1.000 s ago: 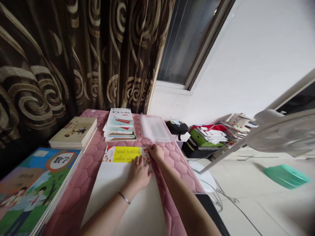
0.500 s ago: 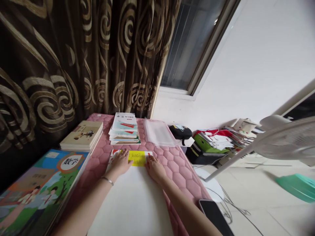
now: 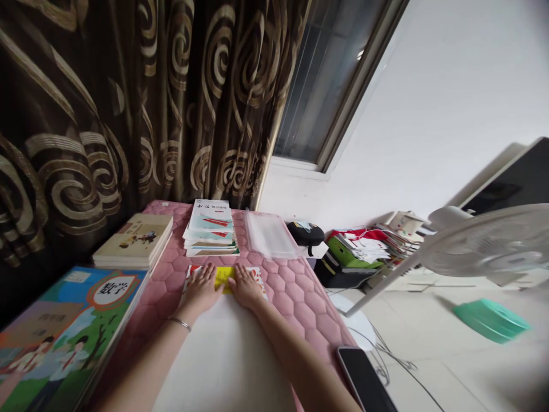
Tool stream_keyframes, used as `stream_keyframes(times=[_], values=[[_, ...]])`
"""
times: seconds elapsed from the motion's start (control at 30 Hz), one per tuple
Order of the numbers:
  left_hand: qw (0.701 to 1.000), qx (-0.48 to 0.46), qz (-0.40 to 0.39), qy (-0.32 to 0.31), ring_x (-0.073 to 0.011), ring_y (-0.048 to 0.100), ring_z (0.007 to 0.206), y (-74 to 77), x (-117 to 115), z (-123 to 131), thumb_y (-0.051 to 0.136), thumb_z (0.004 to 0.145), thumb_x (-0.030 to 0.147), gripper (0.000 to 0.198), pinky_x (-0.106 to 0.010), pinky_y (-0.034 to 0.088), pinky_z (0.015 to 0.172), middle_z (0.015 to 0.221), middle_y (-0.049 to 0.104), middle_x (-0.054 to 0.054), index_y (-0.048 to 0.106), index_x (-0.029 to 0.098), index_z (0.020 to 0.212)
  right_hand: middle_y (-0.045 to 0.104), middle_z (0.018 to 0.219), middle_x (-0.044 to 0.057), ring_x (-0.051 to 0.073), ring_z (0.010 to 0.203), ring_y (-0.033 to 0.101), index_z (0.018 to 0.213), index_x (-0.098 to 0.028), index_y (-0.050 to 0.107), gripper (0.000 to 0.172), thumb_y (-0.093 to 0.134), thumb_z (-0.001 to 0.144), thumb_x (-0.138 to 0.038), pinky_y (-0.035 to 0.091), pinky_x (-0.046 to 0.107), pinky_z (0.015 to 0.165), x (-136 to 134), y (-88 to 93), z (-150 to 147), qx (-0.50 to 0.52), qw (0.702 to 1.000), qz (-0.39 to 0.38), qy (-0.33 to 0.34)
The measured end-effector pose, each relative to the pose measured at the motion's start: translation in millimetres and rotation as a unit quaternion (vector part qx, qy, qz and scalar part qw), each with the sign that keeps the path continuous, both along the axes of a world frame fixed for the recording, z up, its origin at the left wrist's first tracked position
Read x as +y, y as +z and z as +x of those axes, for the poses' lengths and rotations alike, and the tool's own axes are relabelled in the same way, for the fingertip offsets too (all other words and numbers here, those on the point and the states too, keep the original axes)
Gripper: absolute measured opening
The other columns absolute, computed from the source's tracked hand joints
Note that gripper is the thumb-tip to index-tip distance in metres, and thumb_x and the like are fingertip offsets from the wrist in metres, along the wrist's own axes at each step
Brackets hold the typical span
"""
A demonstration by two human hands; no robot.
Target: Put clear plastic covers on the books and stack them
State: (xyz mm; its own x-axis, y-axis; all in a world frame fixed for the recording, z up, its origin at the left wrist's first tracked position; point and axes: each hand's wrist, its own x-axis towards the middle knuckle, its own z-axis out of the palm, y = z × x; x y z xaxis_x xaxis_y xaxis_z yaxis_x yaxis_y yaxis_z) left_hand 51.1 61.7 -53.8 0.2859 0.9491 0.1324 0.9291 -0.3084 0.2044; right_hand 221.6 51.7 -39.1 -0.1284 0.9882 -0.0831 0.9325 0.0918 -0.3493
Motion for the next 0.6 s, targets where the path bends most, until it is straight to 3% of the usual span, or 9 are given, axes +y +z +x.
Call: stream_keyframes(times=[0.17, 0.37, 0.5, 0.6], values=[[0.994, 0.026, -0.032, 0.103, -0.0325, 0.024, 0.149, 0.2, -1.8, -13.0, 0.030, 0.095, 0.044, 0.069, -0.060, 0.016, 0.119, 0.159, 0.024, -0.023, 0.032, 0.002, 0.150, 0.017, 0.162, 0.014, 0.023, 0.151, 0.011, 0.154, -0.007, 0.025, 0.062, 0.025, 0.103, -0.041, 0.008, 0.043, 0.122, -9.4, -2.6, 45.2, -0.056, 0.997, 0.010, -0.048], [0.988, 0.045, -0.027, 0.145, -0.0348, 0.027, 0.147, 7.2, -11.0, -29.0, 0.025, 0.097, 0.035, 0.063, -0.069, 0.017, 0.114, 0.157, 0.029, -0.024, 0.035, 0.000, 0.148, 0.020, 0.161, 0.016, 0.030, 0.150, 0.015, 0.154, -0.008, 0.028, 0.061, 0.031, 0.101, -0.038, 0.009, 0.056, 0.119, -8.8, 5.5, 42.1, -0.082, 0.995, 0.005, -0.053], [0.991, 0.082, 0.023, 0.107, -0.0390, 0.033, 0.144, 21.9, -37.7, -15.8, 0.036, 0.093, 0.024, 0.052, -0.066, 0.019, 0.115, 0.149, 0.042, -0.028, 0.055, -0.001, 0.135, 0.024, 0.160, 0.019, 0.034, 0.149, 0.015, 0.149, -0.007, 0.038, 0.057, 0.040, 0.097, -0.031, 0.007, 0.060, 0.118, -1.6, 12.6, 30.3, -0.086, 0.996, 0.024, -0.009], [0.996, 0.063, 0.054, 0.015, -0.0367, 0.043, 0.138, 18.6, -82.5, 4.9, 0.042, 0.091, 0.022, 0.045, -0.059, 0.028, 0.114, 0.144, 0.052, -0.024, 0.064, 0.007, 0.127, 0.035, 0.156, 0.016, 0.031, 0.146, 0.025, 0.147, -0.014, 0.044, 0.053, 0.044, 0.096, -0.033, 0.010, 0.052, 0.120, 7.2, 13.4, 15.6, -0.060, 0.995, 0.048, 0.061]])
